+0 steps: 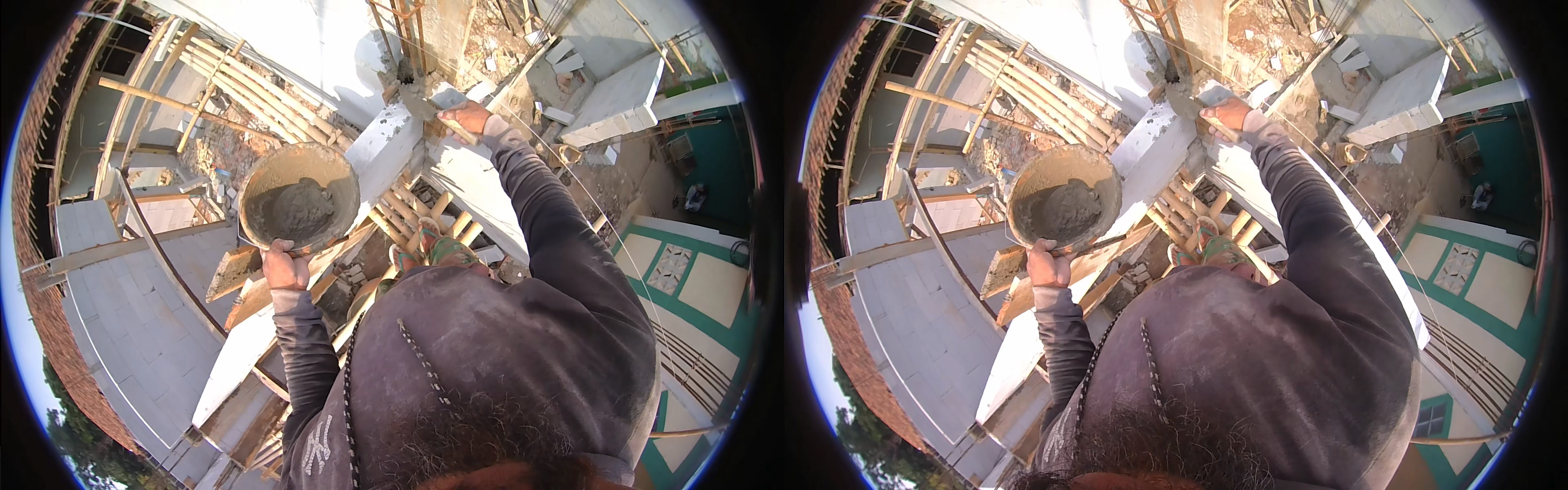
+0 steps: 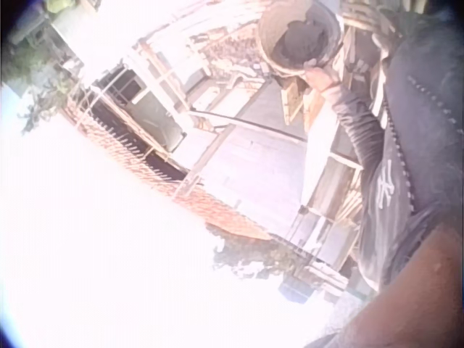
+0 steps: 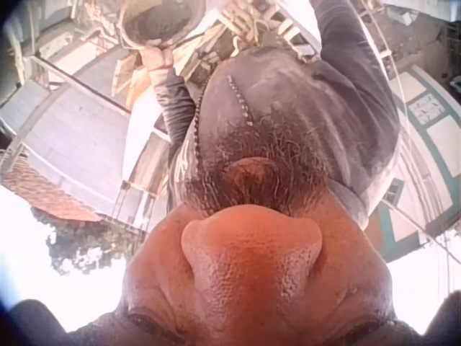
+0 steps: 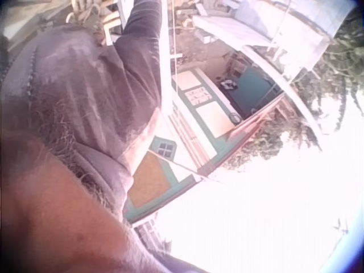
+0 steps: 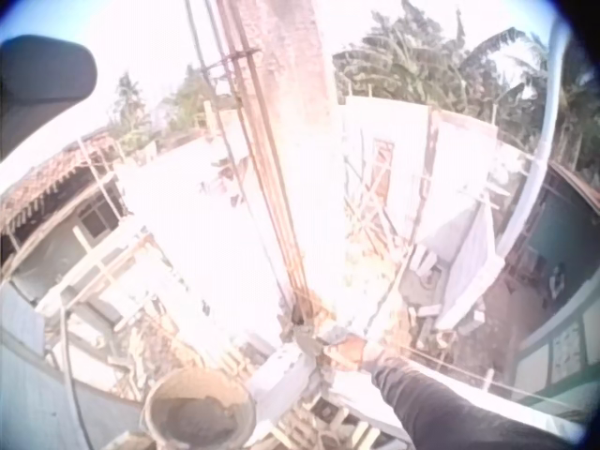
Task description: The person applies cement to the top of a white brick wall using a trowel. They take cement from a bucket and spread it across the surface before placing a spirit level on top to check the alignment.
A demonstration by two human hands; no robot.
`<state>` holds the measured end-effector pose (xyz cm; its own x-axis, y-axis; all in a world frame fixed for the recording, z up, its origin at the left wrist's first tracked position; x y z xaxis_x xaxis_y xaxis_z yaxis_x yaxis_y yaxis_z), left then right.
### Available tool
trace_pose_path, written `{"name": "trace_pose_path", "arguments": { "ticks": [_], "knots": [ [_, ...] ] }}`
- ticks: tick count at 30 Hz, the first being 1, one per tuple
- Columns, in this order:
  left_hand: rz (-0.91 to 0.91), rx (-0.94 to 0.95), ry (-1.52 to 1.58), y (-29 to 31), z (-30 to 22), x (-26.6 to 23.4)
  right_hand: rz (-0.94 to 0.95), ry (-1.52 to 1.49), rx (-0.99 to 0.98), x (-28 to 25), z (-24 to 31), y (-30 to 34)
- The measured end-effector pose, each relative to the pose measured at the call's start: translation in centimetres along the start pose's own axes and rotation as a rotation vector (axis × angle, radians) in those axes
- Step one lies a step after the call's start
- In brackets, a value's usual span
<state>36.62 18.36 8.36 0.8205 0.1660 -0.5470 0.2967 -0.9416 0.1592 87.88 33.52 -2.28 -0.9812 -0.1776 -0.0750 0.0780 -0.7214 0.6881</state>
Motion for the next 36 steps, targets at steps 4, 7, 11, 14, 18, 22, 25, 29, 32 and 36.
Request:
{"name": "trace_pose_path", "arguments": {
  "ticks": [4, 7, 11, 14, 18, 22, 25, 29, 32, 36],
  "knots": [
    [0.007, -0.116, 0.156, 0.2, -2.6, 1.0, -0.053, -0.481, -0.080, 1.6, -1.2, 1.4],
    [0.027, 0.137, -0.138, 0.4, -4.0, 1.1, -0.071, -0.479, -0.104, 4.4, -1.9, 3.0],
    [-0.079, -0.054, 0.397, 1.1, -7.9, 3.0, -0.157, -0.495, -0.110, 5.9, -2.6, 4.6],
    [-0.025, -0.152, 0.635, 0.7, -9.1, 4.8, -0.171, -0.279, -0.175, 7.1, -0.7, 8.1],
    [-0.032, 0.050, 0.558, 1.2, -6.7, 6.6, -0.066, 0.008, -0.453, 10.5, 3.4, 16.4],
    [0.054, 0.004, 0.615, 2.6, -7.0, 8.0, -0.011, 0.597, -0.825, 13.8, 3.7, 17.2],
    [0.070, 0.013, 0.607, 2.7, -6.5, 8.6, -0.068, 0.731, -0.530, 17.5, 3.9, 13.8],
    [0.097, 0.057, 0.628, 2.7, -5.4, 8.9, -0.062, 0.882, -0.571, 23.5, 5.5, 11.9],
    [0.122, 0.024, 0.634, 2.7, -4.8, 7.5, 0.090, 1.008, -0.643, 26.6, 3.9, 13.1],
    [0.072, 0.082, 0.679, 2.3, -4.0, 6.7, 0.201, 1.098, -0.745, 24.3, 3.0, 14.1]
  ]
}}
Point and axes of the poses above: each hand's wrist, its own y-axis away from the middle knuckle, its own x-axis out of the palm, z = x × y, the point moved 5 cm from there along -y, towards the middle knuckle, and after that the axes turned 1 degree about -y, right-handed, at the moved point
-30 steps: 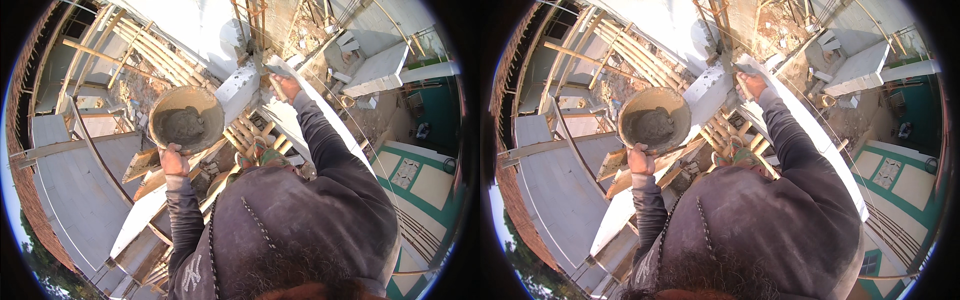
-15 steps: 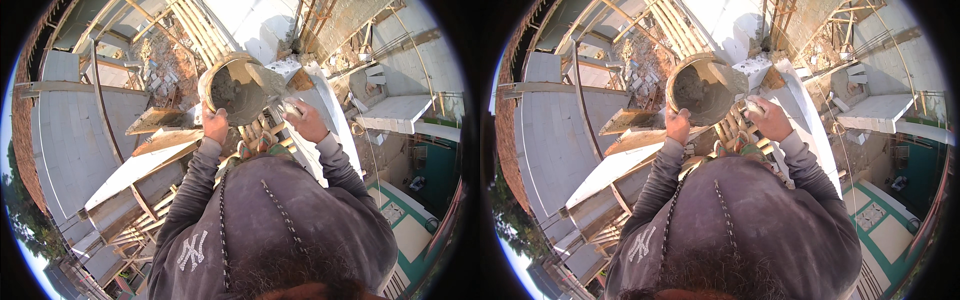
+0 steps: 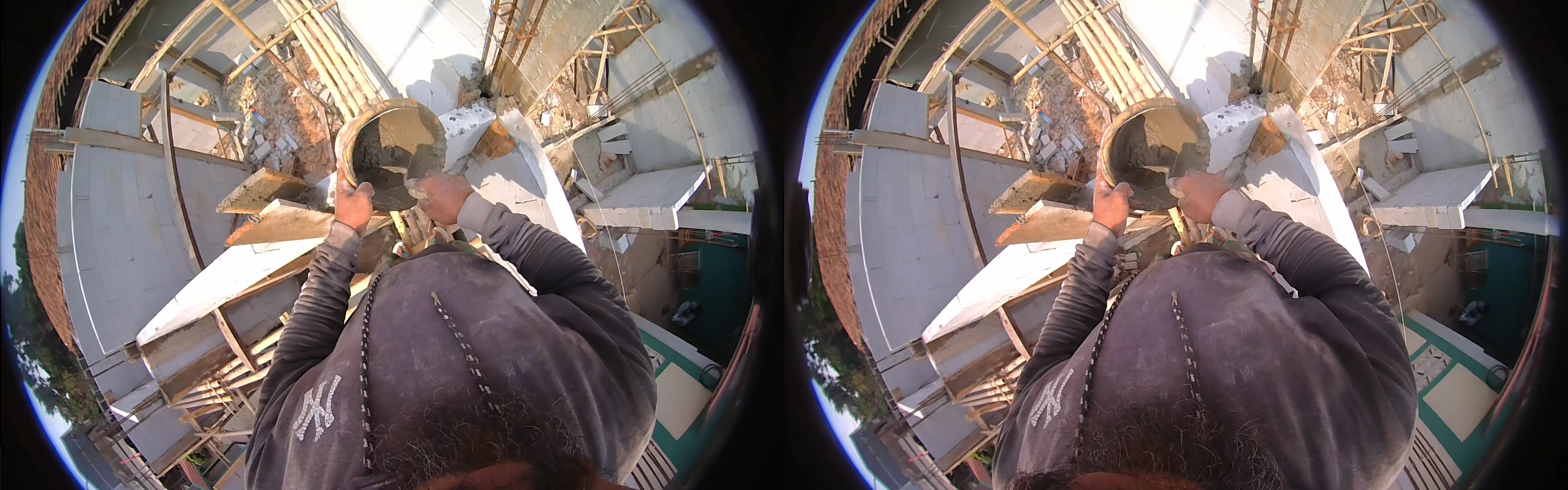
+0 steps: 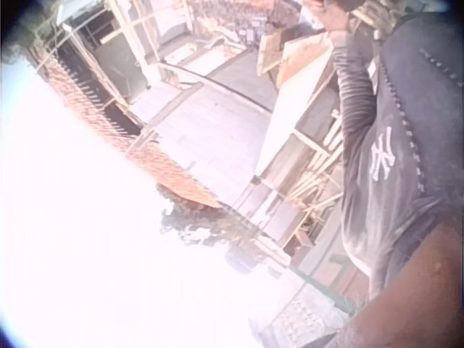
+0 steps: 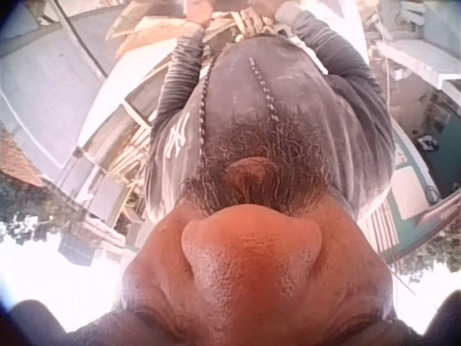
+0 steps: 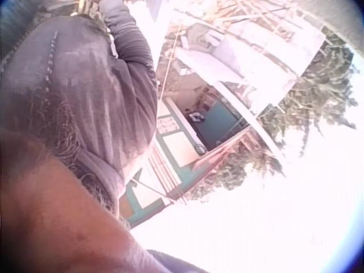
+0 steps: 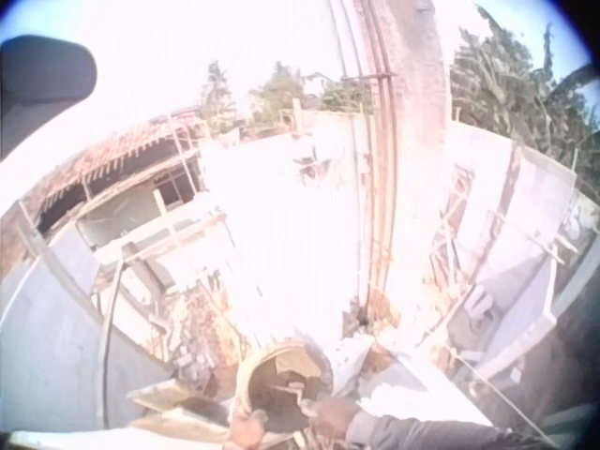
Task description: The person applies cement to the top of a white brick wall using a trowel. They take cement from a bucket and spread it across the surface before placing a spirit level on top to check the alignment.
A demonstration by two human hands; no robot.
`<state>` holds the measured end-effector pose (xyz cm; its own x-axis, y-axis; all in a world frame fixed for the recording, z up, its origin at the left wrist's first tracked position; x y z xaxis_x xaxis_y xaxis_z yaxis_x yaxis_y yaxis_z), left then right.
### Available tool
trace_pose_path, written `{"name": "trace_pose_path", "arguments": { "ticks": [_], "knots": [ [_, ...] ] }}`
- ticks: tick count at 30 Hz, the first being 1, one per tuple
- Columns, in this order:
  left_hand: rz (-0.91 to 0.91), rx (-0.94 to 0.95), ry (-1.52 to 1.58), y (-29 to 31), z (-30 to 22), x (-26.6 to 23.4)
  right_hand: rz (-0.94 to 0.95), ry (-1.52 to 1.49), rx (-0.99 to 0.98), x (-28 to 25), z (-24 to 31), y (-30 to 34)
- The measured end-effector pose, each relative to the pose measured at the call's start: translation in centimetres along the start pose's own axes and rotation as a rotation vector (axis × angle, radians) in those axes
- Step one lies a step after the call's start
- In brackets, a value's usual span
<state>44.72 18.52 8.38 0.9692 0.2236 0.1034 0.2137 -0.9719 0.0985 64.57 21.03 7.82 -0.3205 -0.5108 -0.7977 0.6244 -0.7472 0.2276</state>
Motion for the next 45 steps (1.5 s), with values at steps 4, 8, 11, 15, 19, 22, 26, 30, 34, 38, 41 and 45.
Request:
{"name": "trace_pose_path", "arguments": {
  "ticks": [4, 8, 11, 15, 19, 22, 26, 30, 34, 38, 41, 45],
  "knots": [
    [0.043, -0.021, -0.048, 0.2, 0.8, 0.5, -0.189, 0.060, 0.084, -0.3, -2.7, -0.8],
    [0.051, 0.012, -0.018, 0.4, 0.8, 0.4, 0.034, 0.096, 0.020, 0.5, -1.6, 0.4],
    [0.020, -0.001, -0.075, 0.3, 1.4, 0.1, -0.029, 0.069, 0.054, 0.1, -1.9, 0.8],
    [0.046, -0.034, -0.109, 0.2, 2.3, 0.6, -0.020, 0.116, 0.072, -0.4, -2.5, 0.1],
    [0.033, -0.025, -0.099, 0.8, 3.3, 0.4, -0.118, 0.183, 0.206, -4.9, -1.2, -0.4],
    [-0.003, 0.146, -0.197, 1.2, 2.3, 1.5, 0.056, 0.156, 0.287, -3.9, -4.9, -3.0],
    [0.134, 0.262, -0.476, 1.9, -1.8, 2.5, 0.208, -0.188, 0.297, -3.8, -6.7, -1.7],
    [0.184, 0.097, -0.269, 2.1, -1.0, 1.5, 0.180, -0.667, 0.267, -3.5, -5.0, 1.4],
    [0.196, 0.028, -0.133, 1.9, -2.1, 3.7, 0.024, -0.988, 0.164, -0.3, -5.7, 1.6],
    [0.126, 0.003, -0.026, 0.4, 0.0, 2.7, -0.068, -1.072, 0.125, 0.0, -3.4, 2.2],
    [0.091, 0.321, -0.759, 0.6, 0.1, 0.5, -0.054, -1.108, 0.113, -0.3, -3.8, 3.5],
    [0.012, 0.221, -0.848, 1.1, 0.0, -2.1, 0.002, -1.116, 0.111, -5.6, -2.9, 6.1]
  ]
}}
Point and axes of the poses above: each hand's wrist, its own y-axis away from the middle knuckle, its own x-axis out of the palm, z = x × y, the point moved 5 cm from there along -y, towards the middle knuckle, and after that the axes turned 1 degree about -y, right-handed, at the moved point
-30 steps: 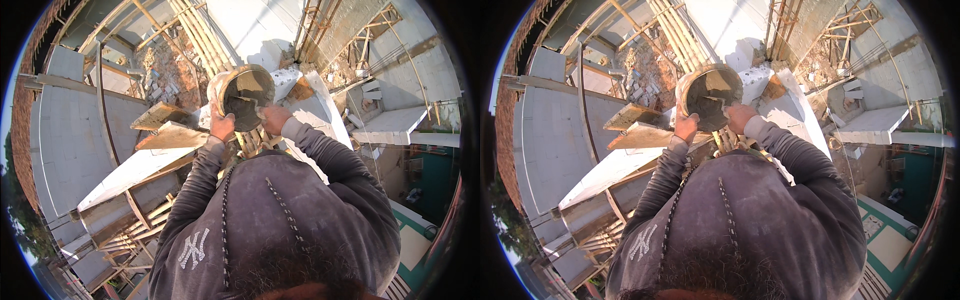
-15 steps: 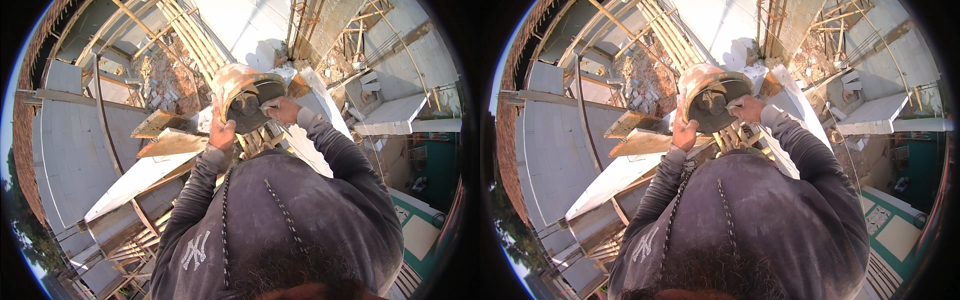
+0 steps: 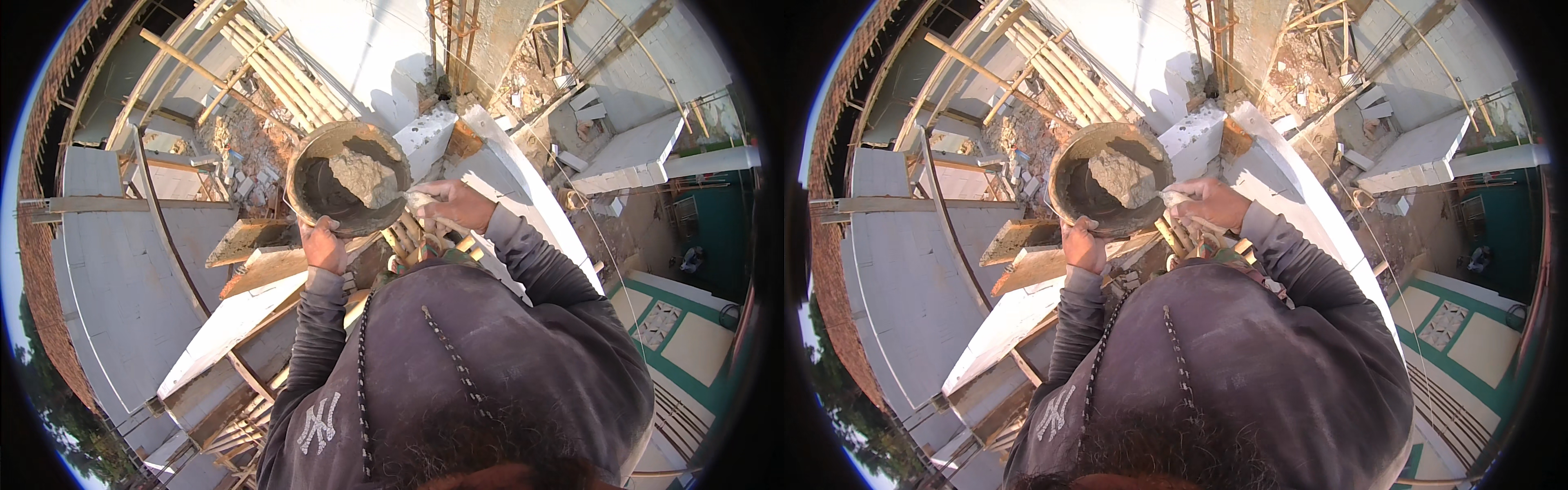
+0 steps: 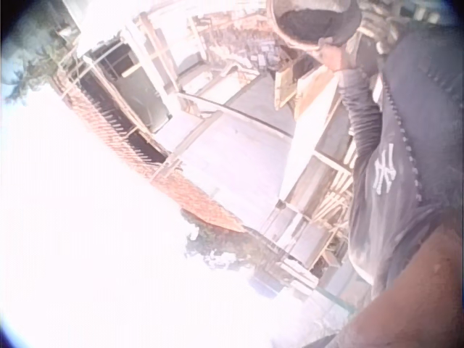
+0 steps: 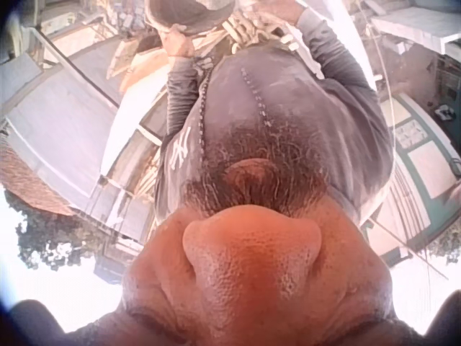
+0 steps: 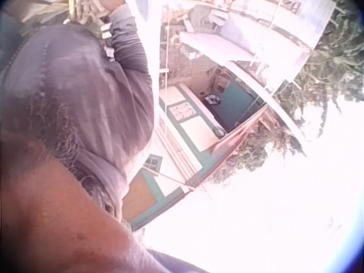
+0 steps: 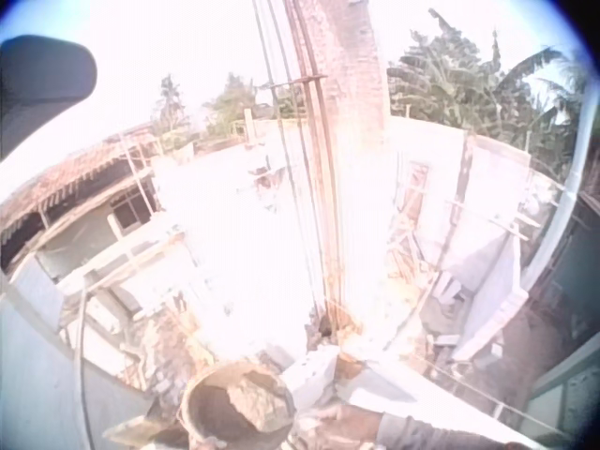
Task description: The person applies cement to the top of a white brick wall using a trowel. They take cement from a bucket and spread it across the surface before placing a spirit level on top to check the alignment.
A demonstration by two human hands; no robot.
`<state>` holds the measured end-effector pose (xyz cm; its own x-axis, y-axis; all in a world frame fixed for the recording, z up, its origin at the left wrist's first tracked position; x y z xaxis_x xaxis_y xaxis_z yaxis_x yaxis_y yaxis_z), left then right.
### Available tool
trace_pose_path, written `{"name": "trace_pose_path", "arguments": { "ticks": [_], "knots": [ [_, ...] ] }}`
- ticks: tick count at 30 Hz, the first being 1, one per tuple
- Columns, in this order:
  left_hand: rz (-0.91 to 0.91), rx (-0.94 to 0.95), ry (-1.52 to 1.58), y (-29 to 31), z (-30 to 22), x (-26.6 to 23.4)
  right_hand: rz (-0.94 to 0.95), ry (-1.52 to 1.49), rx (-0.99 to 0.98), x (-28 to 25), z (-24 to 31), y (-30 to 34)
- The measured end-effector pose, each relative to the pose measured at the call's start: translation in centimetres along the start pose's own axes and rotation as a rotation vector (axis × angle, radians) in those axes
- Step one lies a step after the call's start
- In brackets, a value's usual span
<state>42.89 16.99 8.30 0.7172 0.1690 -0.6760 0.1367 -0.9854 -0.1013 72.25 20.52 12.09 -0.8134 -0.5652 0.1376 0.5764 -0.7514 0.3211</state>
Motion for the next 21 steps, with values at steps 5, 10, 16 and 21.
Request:
{"name": "trace_pose_path", "arguments": {
  "ticks": [5, 10, 16, 21],
  "knots": [
    [-0.116, -0.236, 0.436, 1.2, 4.6, -1.5, -0.001, -0.367, 0.128, -8.9, -1.1, -0.1],
    [-0.027, -0.334, 0.541, 1.1, 3.8, -0.6, -0.211, -0.728, 0.101, -20.9, -8.4, -5.5],
    [-0.126, -0.330, 0.763, -0.8, -3.8, -1.2, -0.344, -0.459, 0.103, -12.6, -1.6, 0.1],
    [-0.101, -0.228, 0.881, -1.1, -4.2, 0.6, -0.003, -0.368, 0.146, -2.7, 0.9, 3.9]
  ]
}}
Point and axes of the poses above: each hand's wrist, its own y-axis away from the middle knuckle, its own x-axis out of the palm, z = x × y, the point moved 5 cm from there along -y, towards the middle knuckle, and after that the axes turned 1 degree about -y, right-handed, at the moved point
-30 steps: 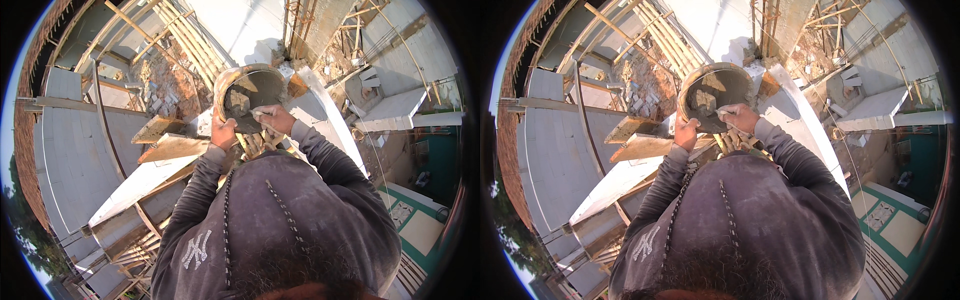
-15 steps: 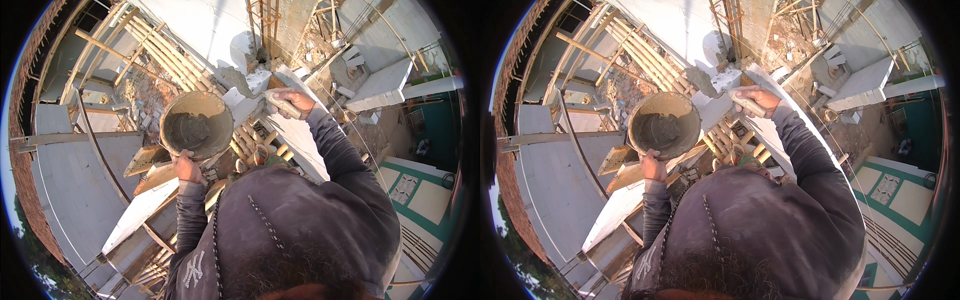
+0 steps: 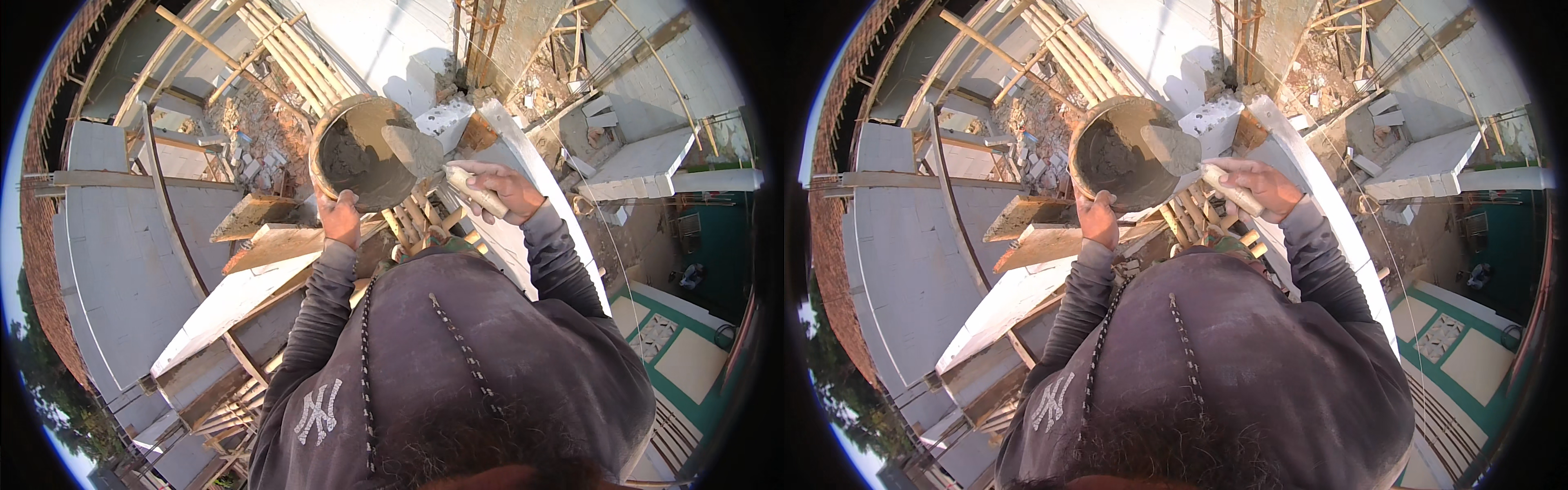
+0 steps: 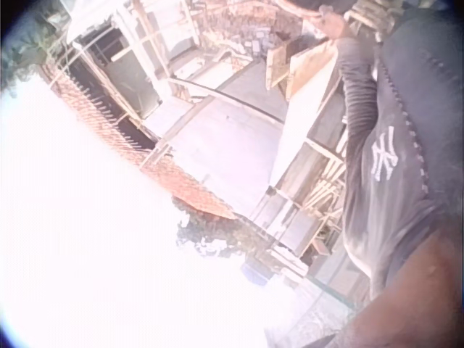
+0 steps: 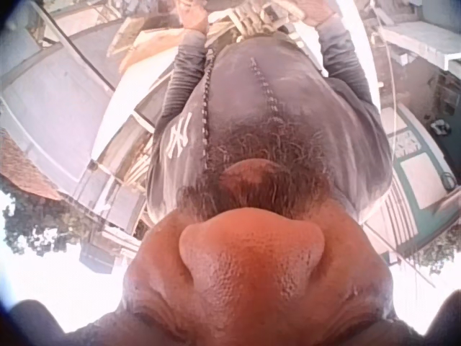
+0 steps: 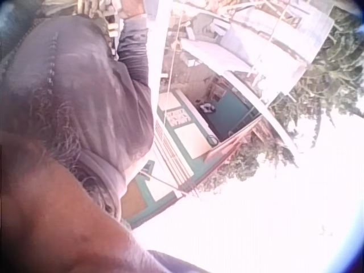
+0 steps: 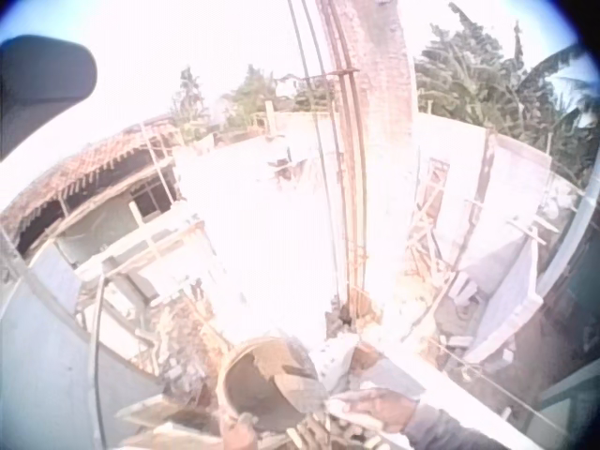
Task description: The person applies cement to the top of a white brick wall using a trowel. They take cement from a bucket and spread it across the surface before placing a spirit level on top to check the alignment.
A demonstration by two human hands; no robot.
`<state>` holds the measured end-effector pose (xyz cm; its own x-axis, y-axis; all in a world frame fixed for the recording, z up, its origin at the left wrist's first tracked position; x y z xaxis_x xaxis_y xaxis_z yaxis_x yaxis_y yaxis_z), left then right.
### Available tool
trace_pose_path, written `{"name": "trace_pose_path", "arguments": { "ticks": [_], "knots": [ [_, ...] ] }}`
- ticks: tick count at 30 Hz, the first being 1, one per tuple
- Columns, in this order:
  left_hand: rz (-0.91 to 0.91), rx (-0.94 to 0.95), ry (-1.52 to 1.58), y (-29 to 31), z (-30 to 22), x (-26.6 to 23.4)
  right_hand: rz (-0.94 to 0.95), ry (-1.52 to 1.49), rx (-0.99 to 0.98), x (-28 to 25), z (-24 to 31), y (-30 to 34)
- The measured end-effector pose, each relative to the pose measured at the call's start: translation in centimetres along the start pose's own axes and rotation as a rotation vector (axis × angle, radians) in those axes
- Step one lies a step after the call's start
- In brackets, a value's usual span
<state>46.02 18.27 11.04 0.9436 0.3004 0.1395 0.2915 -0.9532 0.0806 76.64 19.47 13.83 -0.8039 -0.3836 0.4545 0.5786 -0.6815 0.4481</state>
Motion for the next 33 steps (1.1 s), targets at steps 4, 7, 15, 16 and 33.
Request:
{"name": "trace_pose_path", "arguments": {
  "ticks": [4, 7, 15, 16, 33],
  "knots": [
    [0.045, -0.021, -0.050, -0.7, 5.4, -1.0, -0.174, -0.175, 0.156, 0.4, -6.1, -7.3],
    [0.112, 0.004, -0.088, 0.4, 5.0, -0.3, -0.321, 0.496, -0.286, 2.1, -5.6, -14.0],
    [0.082, -0.262, -0.078, -1.3, 4.8, -4.6, -0.282, 1.299, -0.288, 8.0, -2.6, -9.7],
    [0.083, -0.272, -0.089, -1.6, 4.8, -4.7, -0.393, 1.279, -0.274, 7.7, -1.6, -9.2],
    [0.245, -0.088, -0.146, -2.0, 4.4, -2.4, -0.180, 1.523, -0.286, 7.4, -6.6, -9.0]
  ]
}}
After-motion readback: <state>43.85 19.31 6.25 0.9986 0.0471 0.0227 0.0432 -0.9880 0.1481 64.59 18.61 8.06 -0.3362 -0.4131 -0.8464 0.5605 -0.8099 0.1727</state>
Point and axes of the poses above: each hand's wrist, its own y-axis away from the middle knuckle, its own x-axis out of the palm, z = x × y, the point moved 5 cm from there along -y, towards the middle knuckle, and after that the axes turned 1 degree about -y, right-handed, at the moved point
